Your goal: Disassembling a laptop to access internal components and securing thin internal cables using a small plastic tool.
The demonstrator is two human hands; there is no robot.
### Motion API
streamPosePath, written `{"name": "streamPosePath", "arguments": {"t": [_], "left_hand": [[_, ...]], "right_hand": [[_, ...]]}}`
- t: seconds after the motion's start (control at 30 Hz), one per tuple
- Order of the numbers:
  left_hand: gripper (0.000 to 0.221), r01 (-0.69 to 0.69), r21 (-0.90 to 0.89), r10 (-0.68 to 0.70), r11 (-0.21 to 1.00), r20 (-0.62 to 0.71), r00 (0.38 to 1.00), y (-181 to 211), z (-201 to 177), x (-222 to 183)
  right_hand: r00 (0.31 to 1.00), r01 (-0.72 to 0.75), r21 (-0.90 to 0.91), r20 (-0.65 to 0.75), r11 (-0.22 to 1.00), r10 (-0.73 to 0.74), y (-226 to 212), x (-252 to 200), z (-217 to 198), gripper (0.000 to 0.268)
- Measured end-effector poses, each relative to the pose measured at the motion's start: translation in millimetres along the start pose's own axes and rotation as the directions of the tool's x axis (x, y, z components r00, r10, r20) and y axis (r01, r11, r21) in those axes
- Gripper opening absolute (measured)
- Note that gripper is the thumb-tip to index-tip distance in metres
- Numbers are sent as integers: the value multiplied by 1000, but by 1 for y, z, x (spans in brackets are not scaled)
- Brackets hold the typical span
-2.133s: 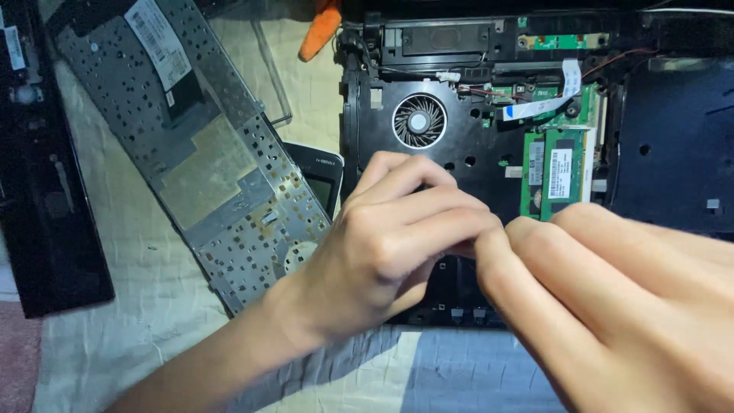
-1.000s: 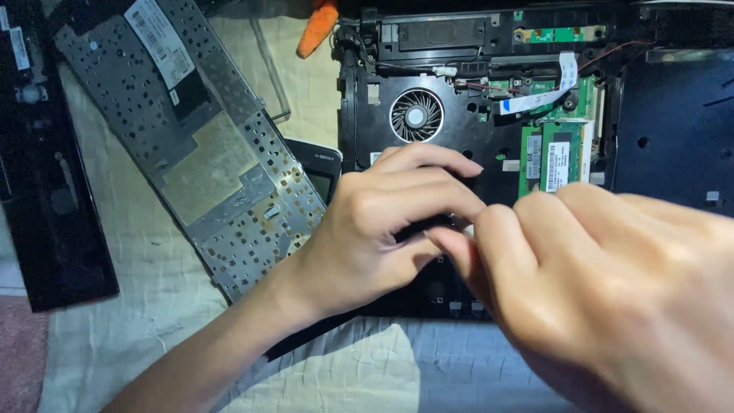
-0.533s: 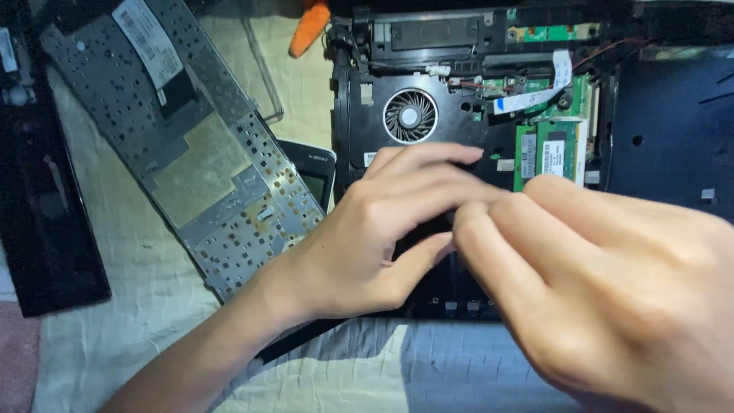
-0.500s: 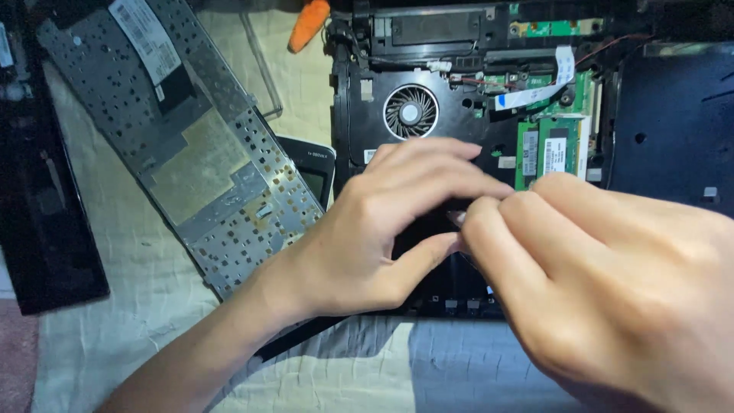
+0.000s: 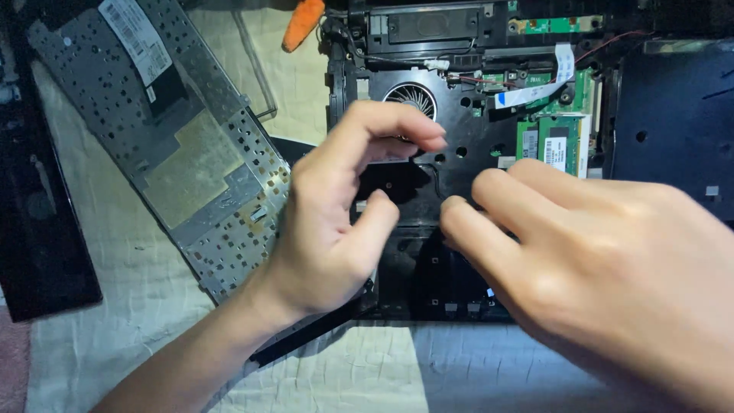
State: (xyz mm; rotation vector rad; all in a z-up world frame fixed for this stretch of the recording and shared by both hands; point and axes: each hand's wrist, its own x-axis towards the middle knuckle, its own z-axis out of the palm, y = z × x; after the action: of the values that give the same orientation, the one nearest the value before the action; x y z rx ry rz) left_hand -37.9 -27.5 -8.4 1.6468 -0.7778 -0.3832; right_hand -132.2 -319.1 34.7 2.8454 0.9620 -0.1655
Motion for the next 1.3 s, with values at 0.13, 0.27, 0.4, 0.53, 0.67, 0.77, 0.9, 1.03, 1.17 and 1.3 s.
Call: {"name": "streamPosePath", "arguments": {"t": [0.13, 0.27, 0.4, 0.53, 0.67, 0.77, 0.9, 1.03, 1.17, 1.3], "left_hand": [[42, -21, 10, 22, 1000, -56, 998, -1, 0, -2], [44, -15, -17, 13, 1000, -71, 997, -2, 0, -3], [44, -8, -30, 5, 1000, -83, 997, -1, 0, -4], [44, 5, -60, -10, 998, -84, 996, -1, 0, -3], [43, 17, -98, -28, 995, -112, 993, 0, -2, -4], [41, 2, -114, -20, 993, -159, 987, -1, 1, -5], [40, -24, -118, 3, 993, -180, 984, -2, 1, -6], [40, -32, -104, 15, 994, -162, 987, -2, 0, -7], [39, -41, -86, 26, 995, -161, 987, -1, 0, -8], [41, -62, -71, 50, 996, -165, 985, -1, -1, -9]], "right_hand": [[999, -2, 24, 34, 1000, 2, -57, 65, -6, 24], [933, -46, 110, 360, 993, 3, -57, 67, -1, 15], [948, -23, 197, 317, 980, -42, -56, 73, -2, 16], [958, -118, 248, 283, 962, 44, -60, 79, -1, 14], [946, -276, 281, 248, 919, 209, -69, 82, -1, 25], [946, -304, 328, 218, 895, 241, -71, 81, -1, 30], [943, -312, 282, 211, 907, 259, -75, 81, 0, 31], [933, -349, 274, 190, 896, 305, -77, 81, 0, 31], [921, -382, 260, 189, 887, 341, -79, 82, -1, 30], [921, -386, 280, 168, 879, 351, -80, 83, -3, 26]]}}
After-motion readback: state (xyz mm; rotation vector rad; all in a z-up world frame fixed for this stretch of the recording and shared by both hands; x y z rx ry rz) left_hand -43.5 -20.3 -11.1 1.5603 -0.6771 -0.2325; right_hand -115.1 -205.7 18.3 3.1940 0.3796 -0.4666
